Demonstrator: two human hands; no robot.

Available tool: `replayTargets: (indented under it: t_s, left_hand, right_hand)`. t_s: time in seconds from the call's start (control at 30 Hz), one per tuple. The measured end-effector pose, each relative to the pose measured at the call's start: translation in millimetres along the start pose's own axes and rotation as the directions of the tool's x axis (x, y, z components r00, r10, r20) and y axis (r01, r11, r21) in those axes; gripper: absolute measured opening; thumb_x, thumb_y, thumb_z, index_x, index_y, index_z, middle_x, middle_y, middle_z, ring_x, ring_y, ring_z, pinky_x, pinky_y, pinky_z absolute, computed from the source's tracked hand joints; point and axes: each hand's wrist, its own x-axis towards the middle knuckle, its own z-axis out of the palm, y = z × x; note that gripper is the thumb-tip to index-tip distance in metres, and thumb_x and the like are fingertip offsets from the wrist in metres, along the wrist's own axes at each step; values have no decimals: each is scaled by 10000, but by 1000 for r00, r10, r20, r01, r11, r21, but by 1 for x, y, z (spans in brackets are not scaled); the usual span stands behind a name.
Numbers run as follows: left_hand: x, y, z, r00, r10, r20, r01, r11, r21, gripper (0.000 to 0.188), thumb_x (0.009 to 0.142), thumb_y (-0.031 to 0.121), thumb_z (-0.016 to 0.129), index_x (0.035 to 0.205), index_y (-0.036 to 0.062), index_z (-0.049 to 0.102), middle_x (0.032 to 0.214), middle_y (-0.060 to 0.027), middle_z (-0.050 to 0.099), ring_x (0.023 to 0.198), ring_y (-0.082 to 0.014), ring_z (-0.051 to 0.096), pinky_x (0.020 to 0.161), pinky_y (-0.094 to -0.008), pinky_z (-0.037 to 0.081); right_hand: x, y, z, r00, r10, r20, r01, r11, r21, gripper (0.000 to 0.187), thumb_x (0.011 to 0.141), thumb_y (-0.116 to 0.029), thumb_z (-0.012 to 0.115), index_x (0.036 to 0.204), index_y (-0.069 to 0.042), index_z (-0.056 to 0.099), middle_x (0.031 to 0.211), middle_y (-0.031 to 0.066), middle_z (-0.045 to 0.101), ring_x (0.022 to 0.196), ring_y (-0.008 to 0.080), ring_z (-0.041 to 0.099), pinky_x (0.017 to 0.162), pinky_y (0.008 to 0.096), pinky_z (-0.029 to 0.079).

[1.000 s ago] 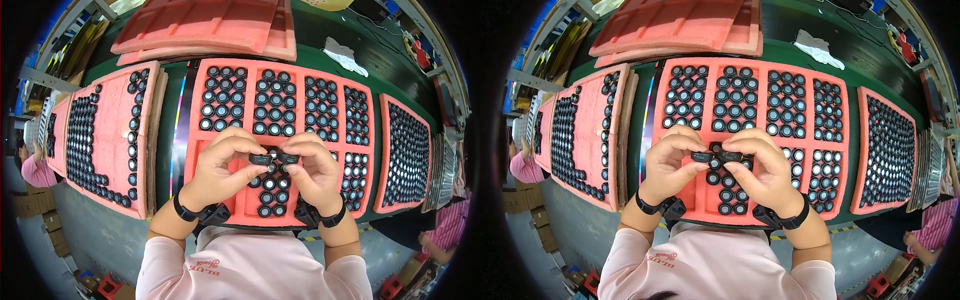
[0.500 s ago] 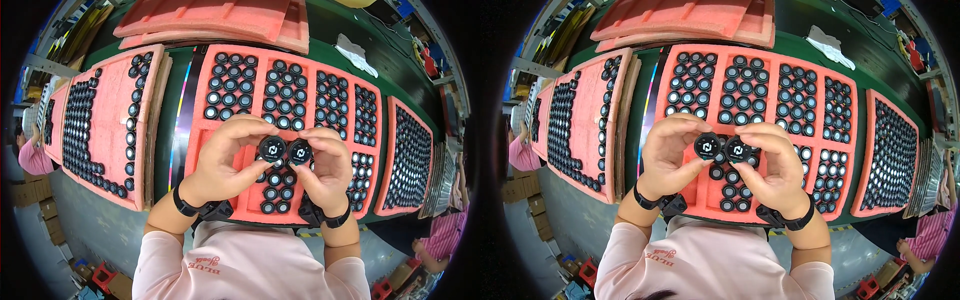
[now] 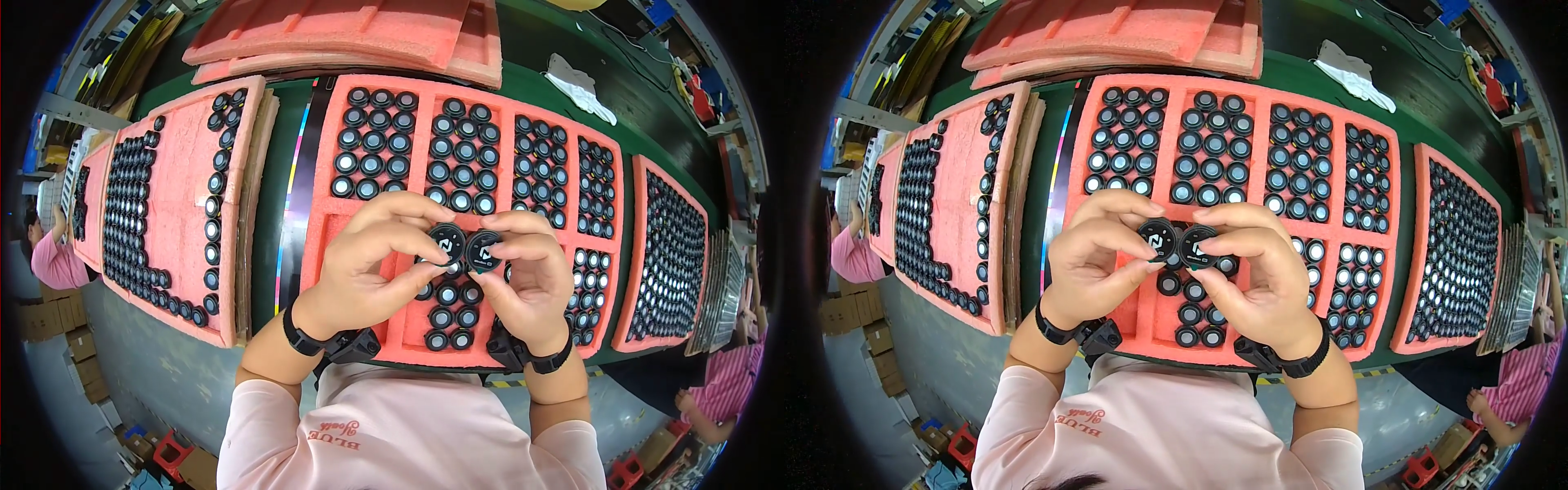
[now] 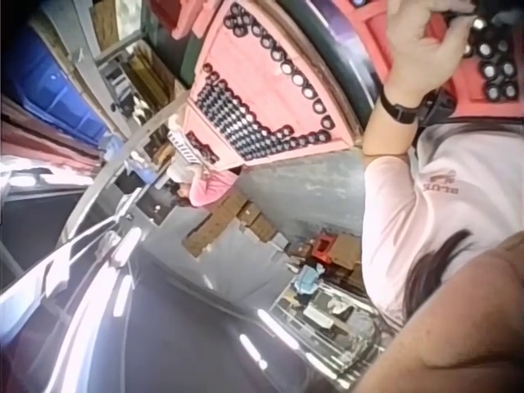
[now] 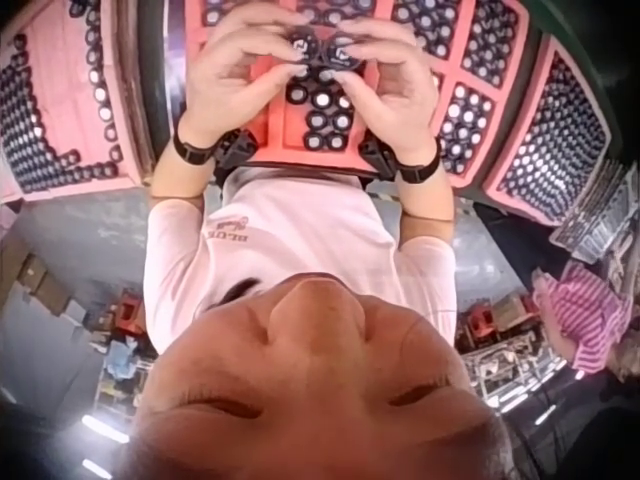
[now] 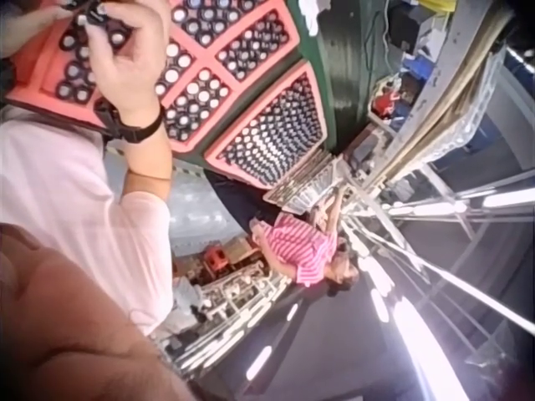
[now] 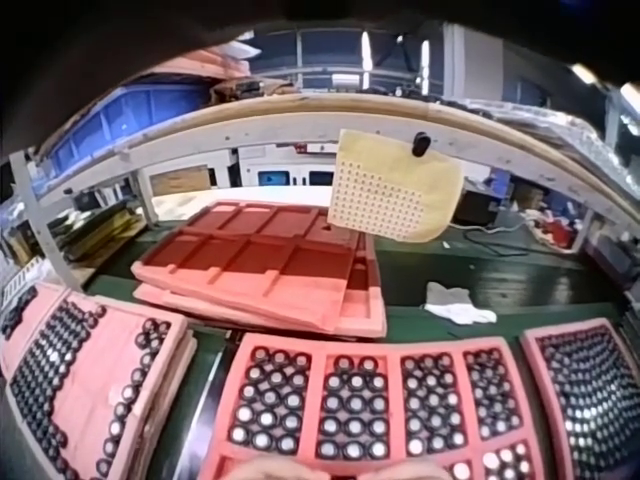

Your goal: Assembling small components and placing them into organized trays on a factory production line.

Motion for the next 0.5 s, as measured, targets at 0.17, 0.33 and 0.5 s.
replayTargets:
  t_s: [0.17, 0.33, 0.5]
  left_hand:
    - [-1, -1, 3, 999, -20, -32, 20, 1000, -3, 224, 746, -111, 659, 923, 26, 650, 1156, -161, 550, 937, -198, 613, 787, -305, 527]
    - [-2, 2, 5, 993, -88, -75, 82, 993, -83, 164, 769, -58, 681, 914, 6, 641, 1180, -192, 523, 1035, -243, 575, 874, -340, 494]
    - [3, 7, 1, 998, -52, -33, 54, 998, 40, 238, 742, -73, 695, 961, 10, 649, 1174, -167, 539, 986, -212, 595, 833, -319, 508]
  right_hand:
    - [0, 1, 0, 1000, 10, 4, -10, 1000, -17, 284, 729, 86, 704, 967, -19, 590, 1174, 172, 552, 998, 218, 607, 847, 331, 517]
    - [-1, 2, 3, 999, 26, -23, -26, 999, 39, 277, 736, 84, 701, 966, -19, 587, 1174, 175, 553, 983, 215, 610, 833, 324, 519]
    - [0, 1, 0, 1000, 17, -5, -17, 999, 34, 265, 748, 77, 696, 973, -9, 586, 1179, 180, 549, 1003, 223, 601, 857, 338, 507]
